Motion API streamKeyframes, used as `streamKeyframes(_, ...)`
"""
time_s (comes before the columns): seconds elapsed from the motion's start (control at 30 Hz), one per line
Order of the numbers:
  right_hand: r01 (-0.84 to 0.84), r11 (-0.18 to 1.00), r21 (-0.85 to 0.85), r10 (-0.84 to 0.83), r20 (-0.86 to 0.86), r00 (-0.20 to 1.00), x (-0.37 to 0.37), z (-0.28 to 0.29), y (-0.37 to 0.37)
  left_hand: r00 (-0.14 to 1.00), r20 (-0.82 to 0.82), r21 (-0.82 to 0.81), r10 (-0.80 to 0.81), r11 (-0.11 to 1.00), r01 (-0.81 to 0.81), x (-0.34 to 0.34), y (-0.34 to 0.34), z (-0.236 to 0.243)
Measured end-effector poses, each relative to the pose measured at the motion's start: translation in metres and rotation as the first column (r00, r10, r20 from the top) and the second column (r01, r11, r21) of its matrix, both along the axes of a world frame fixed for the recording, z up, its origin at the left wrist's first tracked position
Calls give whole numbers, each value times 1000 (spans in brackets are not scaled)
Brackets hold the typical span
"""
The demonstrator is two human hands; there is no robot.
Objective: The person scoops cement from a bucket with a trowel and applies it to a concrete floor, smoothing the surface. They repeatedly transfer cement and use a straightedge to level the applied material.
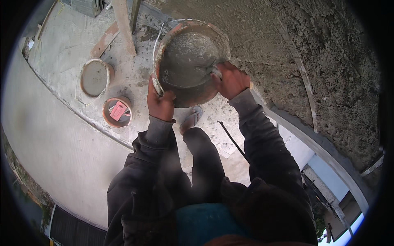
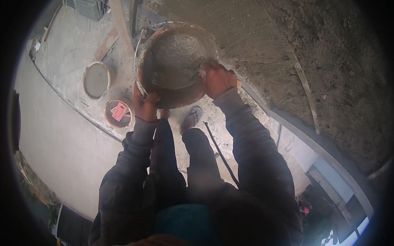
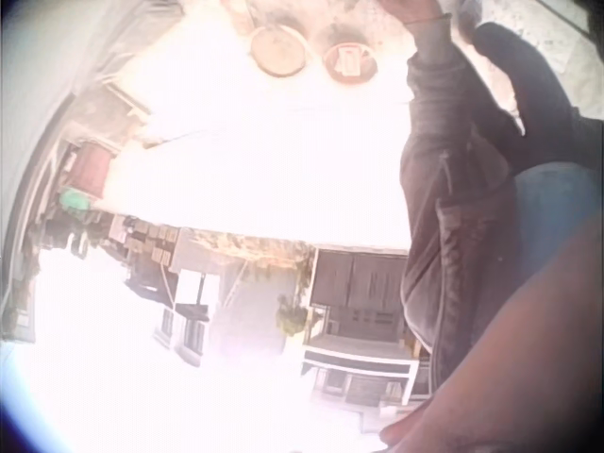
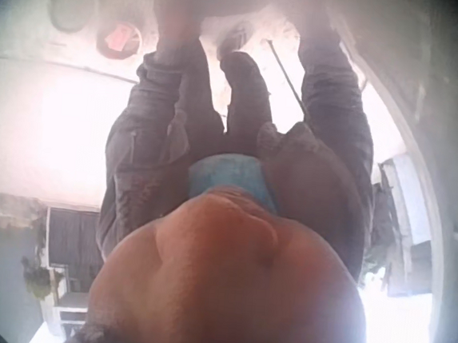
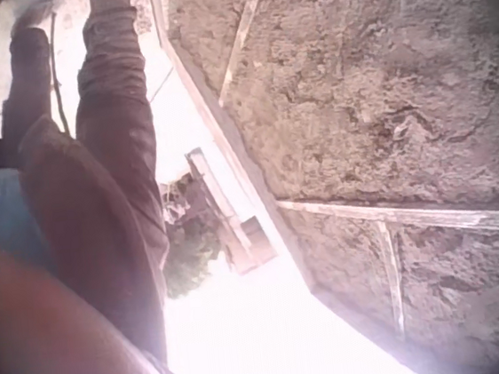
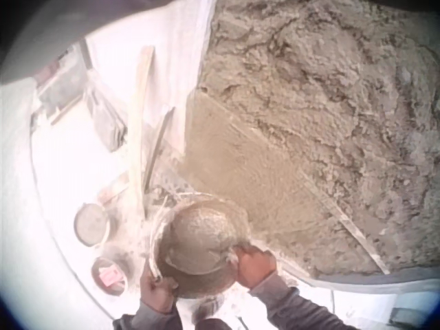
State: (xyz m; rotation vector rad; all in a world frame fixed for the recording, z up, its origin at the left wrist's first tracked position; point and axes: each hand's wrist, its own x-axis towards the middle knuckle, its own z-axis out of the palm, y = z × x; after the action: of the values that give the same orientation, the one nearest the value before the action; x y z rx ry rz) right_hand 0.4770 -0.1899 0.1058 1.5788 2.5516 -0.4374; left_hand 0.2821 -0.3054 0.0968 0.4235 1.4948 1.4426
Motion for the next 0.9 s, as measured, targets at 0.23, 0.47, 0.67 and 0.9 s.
streamKeyframes(0.23, 62, 953, 298, -27, -119, 993, 2, -3, 2, 998, 43, -21, 49, 999, -49, -32, 31, -15)
streamKeyframes(0.47, -10, 920, 392, 94, -197, 976, -26, 21, 14, 958, 148, -154, 245, 963, -222, -59, 29, -44)
streamKeyframes(0.67, -186, 937, -295, 31, -461, 887, -35, 62, 55, 930, 88, -186, 356, 923, -336, -82, -4, -66)
streamKeyframes(0.9, 360, 898, -252, -432, -366, 824, 12, 76, 150, 966, 54, -200, 253, 951, -238, -107, -12, -56)
